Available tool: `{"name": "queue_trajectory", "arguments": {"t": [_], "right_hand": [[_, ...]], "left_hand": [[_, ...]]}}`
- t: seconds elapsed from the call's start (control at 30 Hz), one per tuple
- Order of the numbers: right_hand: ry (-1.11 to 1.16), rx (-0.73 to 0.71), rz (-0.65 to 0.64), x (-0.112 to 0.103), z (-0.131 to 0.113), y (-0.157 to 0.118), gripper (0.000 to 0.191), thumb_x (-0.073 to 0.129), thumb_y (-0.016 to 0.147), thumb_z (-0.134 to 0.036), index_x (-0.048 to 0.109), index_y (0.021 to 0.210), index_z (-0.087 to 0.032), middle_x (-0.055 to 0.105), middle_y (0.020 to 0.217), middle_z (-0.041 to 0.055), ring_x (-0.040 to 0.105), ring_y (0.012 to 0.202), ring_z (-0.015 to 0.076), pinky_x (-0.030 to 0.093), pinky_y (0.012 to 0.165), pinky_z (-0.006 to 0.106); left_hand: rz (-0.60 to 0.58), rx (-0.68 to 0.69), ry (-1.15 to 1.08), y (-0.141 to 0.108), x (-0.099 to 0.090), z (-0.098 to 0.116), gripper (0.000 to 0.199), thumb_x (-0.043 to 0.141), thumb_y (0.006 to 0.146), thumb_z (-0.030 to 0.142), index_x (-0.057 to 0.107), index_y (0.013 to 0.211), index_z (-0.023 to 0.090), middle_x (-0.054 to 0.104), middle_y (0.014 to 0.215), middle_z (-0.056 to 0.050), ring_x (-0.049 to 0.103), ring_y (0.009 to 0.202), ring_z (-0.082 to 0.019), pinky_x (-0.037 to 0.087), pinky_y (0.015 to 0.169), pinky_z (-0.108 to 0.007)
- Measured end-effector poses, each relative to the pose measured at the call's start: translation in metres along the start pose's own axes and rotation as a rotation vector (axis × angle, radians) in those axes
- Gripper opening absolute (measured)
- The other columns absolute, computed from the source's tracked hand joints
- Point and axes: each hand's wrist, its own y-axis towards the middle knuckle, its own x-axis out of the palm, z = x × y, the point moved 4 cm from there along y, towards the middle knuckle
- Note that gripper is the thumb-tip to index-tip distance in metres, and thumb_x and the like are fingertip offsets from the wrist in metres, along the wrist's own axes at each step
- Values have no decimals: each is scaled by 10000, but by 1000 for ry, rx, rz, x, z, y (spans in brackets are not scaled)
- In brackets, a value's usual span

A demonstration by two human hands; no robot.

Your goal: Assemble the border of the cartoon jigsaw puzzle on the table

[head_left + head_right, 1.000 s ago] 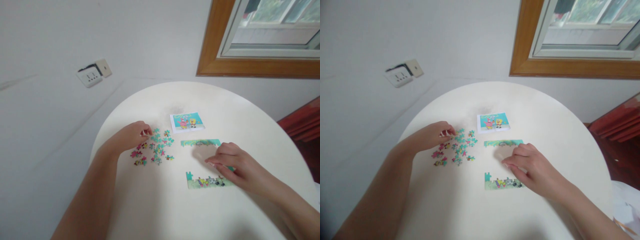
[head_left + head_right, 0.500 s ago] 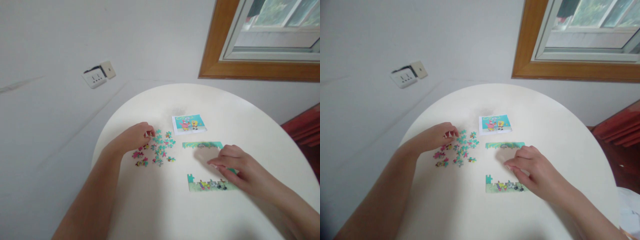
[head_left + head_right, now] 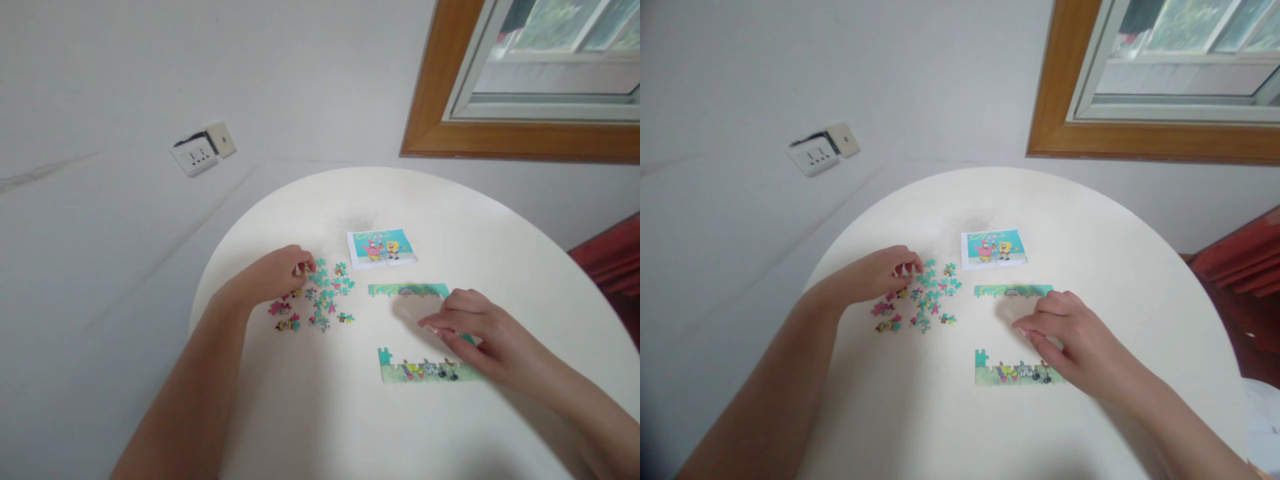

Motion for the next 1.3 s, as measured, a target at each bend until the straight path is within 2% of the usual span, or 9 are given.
{"name": "queue_trajectory", "arguments": {"t": [0.33, 0.67, 1.0, 1.17, 1.3], "right_hand": [[-6, -7, -29, 1, 2, 1, 227, 508, 968, -187, 726, 1020, -224, 692, 813, 52, 624, 750, 185, 464, 706, 334], [2, 23, 5, -2, 2, 0, 231, 522, 955, -201, 739, 1018, -248, 690, 815, 56, 641, 741, 195, 490, 678, 339], [0, 6, 9, -5, 1, -2, 229, 519, 956, -192, 731, 1029, -239, 686, 808, 49, 634, 725, 191, 481, 665, 346], [-8, -12, -2, -6, -2, 0, 221, 526, 956, -189, 725, 1038, -240, 693, 805, 44, 646, 736, 190, 482, 667, 338], [-5, -8, -7, -5, -2, 0, 224, 522, 960, -188, 722, 1047, -238, 691, 813, 52, 644, 731, 190, 484, 663, 340]], "left_hand": [[-28, 40, -14, 0, 1, 7, 336, 548, 716, 214, 710, 1010, 194, 647, 926, -53, 605, 786, -193, 495, 751, -298], [28, 61, -52, 3, 5, 5, 410, 494, 742, 145, 709, 1084, 216, 596, 913, -44, 591, 778, -188, 493, 765, -309], [128, 27, -30, 3, 2, 1, 470, 419, 774, 81, 722, 1105, 220, 547, 976, -53, 579, 851, -190, 484, 864, -335], [174, -54, 1, 1, -3, -2, 503, 399, 780, 65, 711, 1141, 225, 527, 1011, -54, 567, 813, -178, 481, 905, -364], [198, -73, 13, 1, -3, -6, 516, 399, 787, 66, 711, 1162, 235, 517, 1017, -58, 576, 866, -197, 473, 918, -378]]}}
